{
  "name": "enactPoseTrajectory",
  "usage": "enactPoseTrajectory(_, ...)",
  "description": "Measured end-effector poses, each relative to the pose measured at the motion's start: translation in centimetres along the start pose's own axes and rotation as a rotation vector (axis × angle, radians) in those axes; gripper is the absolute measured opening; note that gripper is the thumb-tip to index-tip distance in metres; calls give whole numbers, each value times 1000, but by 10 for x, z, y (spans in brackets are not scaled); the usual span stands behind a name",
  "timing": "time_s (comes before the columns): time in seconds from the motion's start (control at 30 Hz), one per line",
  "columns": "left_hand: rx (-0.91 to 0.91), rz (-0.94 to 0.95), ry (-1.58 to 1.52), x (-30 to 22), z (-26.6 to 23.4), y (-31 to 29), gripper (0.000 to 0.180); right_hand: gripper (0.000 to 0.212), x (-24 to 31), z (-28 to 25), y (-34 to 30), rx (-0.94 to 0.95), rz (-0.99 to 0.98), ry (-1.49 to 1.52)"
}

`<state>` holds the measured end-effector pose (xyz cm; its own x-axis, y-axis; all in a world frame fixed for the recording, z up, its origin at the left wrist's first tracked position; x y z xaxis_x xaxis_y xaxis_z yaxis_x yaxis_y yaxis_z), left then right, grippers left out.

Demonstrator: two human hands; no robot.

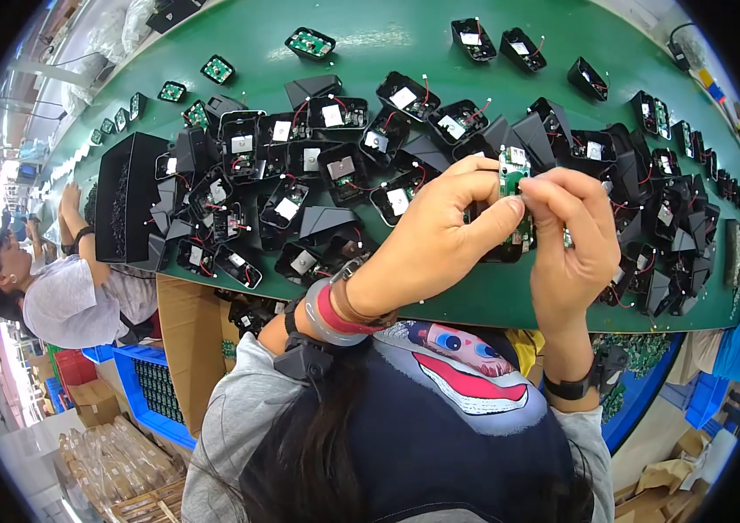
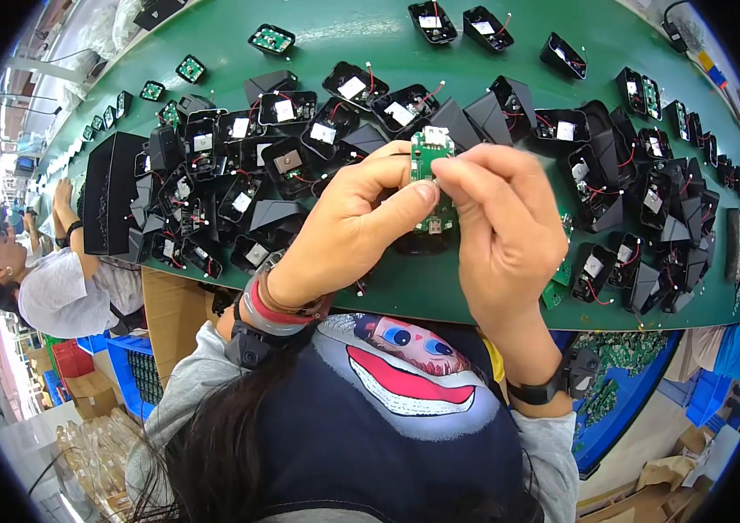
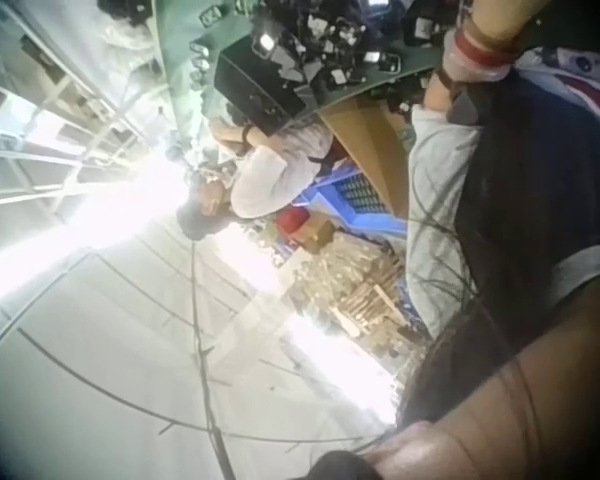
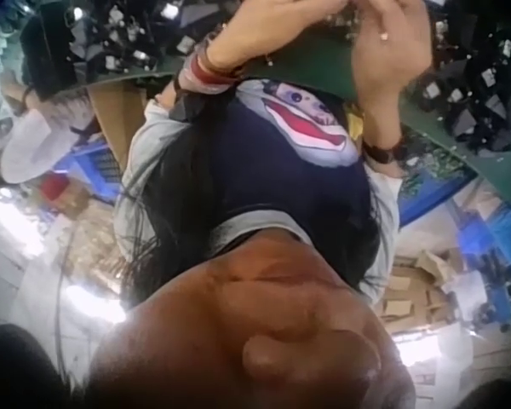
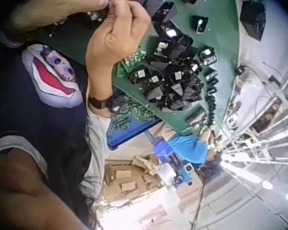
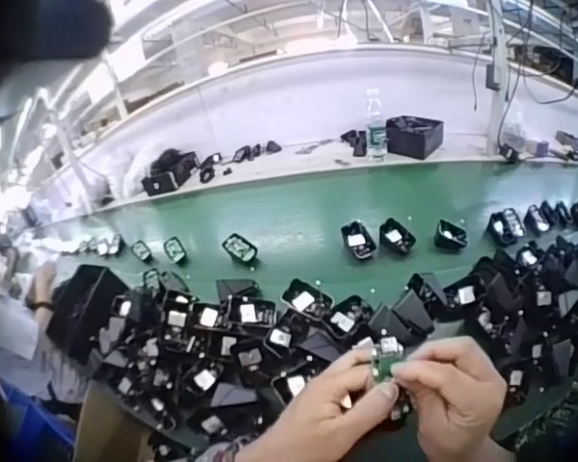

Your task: Fitting circuit boards into plastic housings to assemble small electronic devices on a production line.

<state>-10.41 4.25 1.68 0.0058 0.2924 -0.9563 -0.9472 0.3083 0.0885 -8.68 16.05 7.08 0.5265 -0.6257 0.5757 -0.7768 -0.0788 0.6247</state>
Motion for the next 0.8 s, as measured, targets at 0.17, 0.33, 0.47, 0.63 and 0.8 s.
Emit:
enactPoseTrajectory(0.17, -66, 27, 31, -2, 1, -3, 19, 12, -28, -2, -11, -12, 322, 277)
enactPoseTrajectory(0.33, -112, 228, 453, -22, 6, -8, 20, 11, -19, 2, -8, 68, 299, 181)
enactPoseTrajectory(0.47, -36, 314, 622, -26, 14, -13, 34, 10, -22, 6, -9, 141, 328, 236)
enactPoseTrajectory(0.63, 17, 284, 689, -23, 15, -10, 34, 7, -31, 24, -9, 326, 407, 388)
enactPoseTrajectory(0.8, 20, 205, 567, -18, 12, -11, 34, 8, -32, 28, -19, 289, 459, 526)
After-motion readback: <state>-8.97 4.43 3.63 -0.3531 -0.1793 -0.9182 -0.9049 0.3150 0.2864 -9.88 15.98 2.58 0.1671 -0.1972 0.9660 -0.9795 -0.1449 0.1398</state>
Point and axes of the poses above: each hand's wrist, its own y-axis towards the middle knuckle, its own z-axis out of the palm, x = y × z, the point moved 9 cm from there along y, towards the middle knuckle, and after that the axes turned 14 degrees about -y, right-handed, at the moved point
